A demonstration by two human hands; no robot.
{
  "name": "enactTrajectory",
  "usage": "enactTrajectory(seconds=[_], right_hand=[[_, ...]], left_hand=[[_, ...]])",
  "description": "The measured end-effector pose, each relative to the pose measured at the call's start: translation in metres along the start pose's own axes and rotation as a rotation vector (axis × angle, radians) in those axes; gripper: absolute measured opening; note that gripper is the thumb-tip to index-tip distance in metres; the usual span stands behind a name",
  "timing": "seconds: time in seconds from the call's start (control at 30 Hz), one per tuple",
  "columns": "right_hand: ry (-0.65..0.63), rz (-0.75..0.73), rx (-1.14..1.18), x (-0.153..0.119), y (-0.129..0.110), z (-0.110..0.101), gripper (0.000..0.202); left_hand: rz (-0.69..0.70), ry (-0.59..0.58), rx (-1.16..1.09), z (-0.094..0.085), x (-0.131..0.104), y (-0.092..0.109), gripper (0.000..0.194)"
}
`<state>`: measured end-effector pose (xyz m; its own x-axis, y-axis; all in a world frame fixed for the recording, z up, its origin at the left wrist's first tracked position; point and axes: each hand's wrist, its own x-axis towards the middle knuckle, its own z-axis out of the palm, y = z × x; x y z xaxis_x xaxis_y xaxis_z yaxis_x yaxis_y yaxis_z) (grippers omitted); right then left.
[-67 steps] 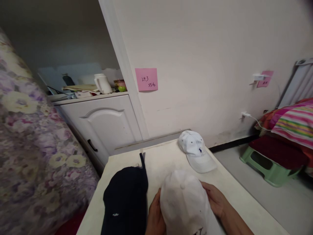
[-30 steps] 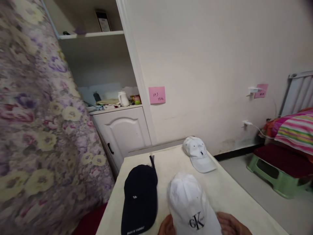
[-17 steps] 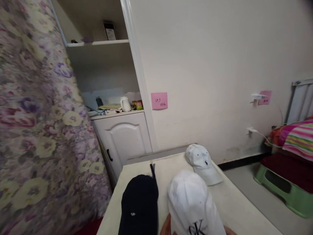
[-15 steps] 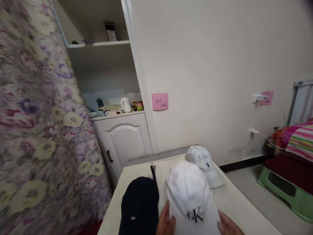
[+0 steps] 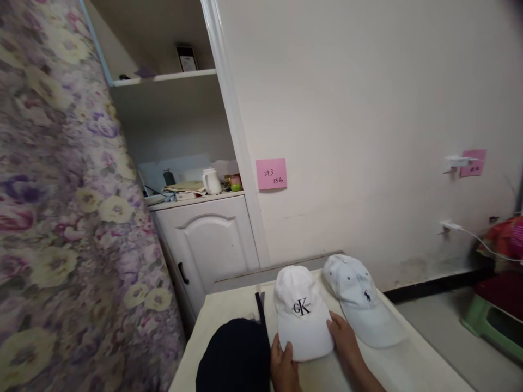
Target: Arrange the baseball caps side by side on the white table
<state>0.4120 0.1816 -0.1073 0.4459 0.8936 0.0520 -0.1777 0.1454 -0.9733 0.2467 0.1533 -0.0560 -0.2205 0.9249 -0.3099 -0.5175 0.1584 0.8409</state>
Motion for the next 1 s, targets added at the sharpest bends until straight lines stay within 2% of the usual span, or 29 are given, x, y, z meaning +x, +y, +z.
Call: enactTrajectory(seconds=[0.1, 0.27, 0.53, 0.67, 0.8, 0.9, 1.0], right_hand=[[0.097, -0.063, -0.153, 0.0, 0.008, -0.006, 0.022], [0.16, -0.164, -0.323, -0.008, 0.013, -0.009, 0.022], [0.205, -0.304, -0.388, -0.03, 0.003, -0.01, 0.023], [0.2, -0.331, -0.364, -0.048, -0.009, -0.012, 0.027], [0.168, -0.295, -0.331, -0.07, -0.028, -0.018, 0.029], [0.112, -0.236, -0.304, -0.092, -0.044, -0.02, 0.029], [0.003, -0.159, -0.266, -0.121, -0.055, -0.016, 0.024]], left_hand=[[0.032, -0.008, 0.055, -0.004, 0.0, -0.003, 0.068], [0.136, 0.051, 0.214, -0.011, 0.001, -0.012, 0.067], [0.289, 0.058, 0.39, -0.013, -0.016, -0.015, 0.063], [0.334, 0.044, 0.475, -0.017, -0.031, -0.015, 0.067], [0.335, 0.003, 0.514, -0.028, -0.052, -0.016, 0.064], [0.305, -0.038, 0.514, -0.044, -0.077, -0.02, 0.052], [0.217, -0.078, 0.511, -0.07, -0.11, -0.024, 0.037]])
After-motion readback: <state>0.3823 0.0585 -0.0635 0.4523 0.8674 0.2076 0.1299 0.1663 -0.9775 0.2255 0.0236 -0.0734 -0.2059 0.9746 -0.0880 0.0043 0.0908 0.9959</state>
